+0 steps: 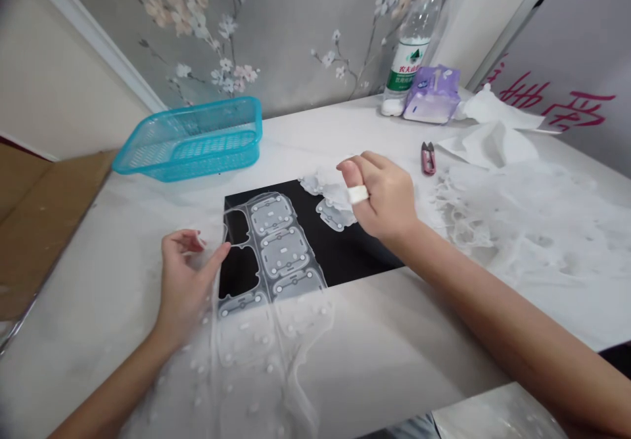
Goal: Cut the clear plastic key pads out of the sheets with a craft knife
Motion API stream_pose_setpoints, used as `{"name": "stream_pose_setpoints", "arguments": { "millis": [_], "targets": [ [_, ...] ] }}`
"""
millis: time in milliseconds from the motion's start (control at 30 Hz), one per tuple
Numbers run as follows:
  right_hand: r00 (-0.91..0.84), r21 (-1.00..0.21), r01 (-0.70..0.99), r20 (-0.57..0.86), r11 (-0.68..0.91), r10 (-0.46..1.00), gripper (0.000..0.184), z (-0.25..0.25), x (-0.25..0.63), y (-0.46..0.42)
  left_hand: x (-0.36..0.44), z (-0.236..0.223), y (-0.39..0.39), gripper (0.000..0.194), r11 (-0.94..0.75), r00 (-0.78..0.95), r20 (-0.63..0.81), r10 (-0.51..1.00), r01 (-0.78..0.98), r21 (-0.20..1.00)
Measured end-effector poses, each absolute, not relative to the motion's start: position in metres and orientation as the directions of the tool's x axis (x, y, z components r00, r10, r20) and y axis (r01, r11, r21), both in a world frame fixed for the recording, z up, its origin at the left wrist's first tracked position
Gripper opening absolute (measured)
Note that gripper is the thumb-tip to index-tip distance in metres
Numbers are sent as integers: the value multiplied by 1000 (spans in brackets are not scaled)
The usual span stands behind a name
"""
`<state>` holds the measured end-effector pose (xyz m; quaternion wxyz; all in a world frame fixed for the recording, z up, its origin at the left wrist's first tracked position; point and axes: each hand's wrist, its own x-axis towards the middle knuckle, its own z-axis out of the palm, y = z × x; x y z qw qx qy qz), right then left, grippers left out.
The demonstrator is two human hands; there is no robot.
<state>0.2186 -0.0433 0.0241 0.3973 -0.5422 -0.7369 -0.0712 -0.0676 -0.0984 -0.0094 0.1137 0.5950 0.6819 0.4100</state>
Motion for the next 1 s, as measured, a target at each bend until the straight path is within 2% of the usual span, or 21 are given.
{"name": "stream_pose_setpoints", "arguments": {
  "millis": [67, 133, 200, 267, 367, 467, 1000],
  "targets": [
    [-42, -442, 740, 721, 507, 691, 59, 27, 214, -50, -64, -6, -101, 45, -110, -197, 437, 877, 804, 584],
    [-19, -645, 548, 627, 533, 779, 62, 31, 207, -54, -58, -1, -104, 46, -274, 46, 500, 865, 878, 393],
    [-54, -837, 337, 440, 431, 896, 56, 33, 199, -54, -53, 2, -105, 46, -463, 357, 384, 851, 856, 230],
    [-140, -920, 252, 271, 299, 952, 39, 33, 191, -49, -49, 2, -105, 48, -570, 548, 162, 821, 804, 170],
    [-347, -929, 277, 142, 246, 927, 23, 28, 183, -39, -49, 1, -102, 50, -573, 590, -45, 806, 798, 186],
    [-492, -917, 298, 93, 267, 866, 18, 21, 178, -29, -49, 0, -100, 52, -549, 575, -92, 813, 809, 209],
    [-550, -924, 265, 91, 276, 830, 13, 18, 166, -20, -51, 0, -101, 53, -541, 575, -89, 813, 803, 249]
  ]
}}
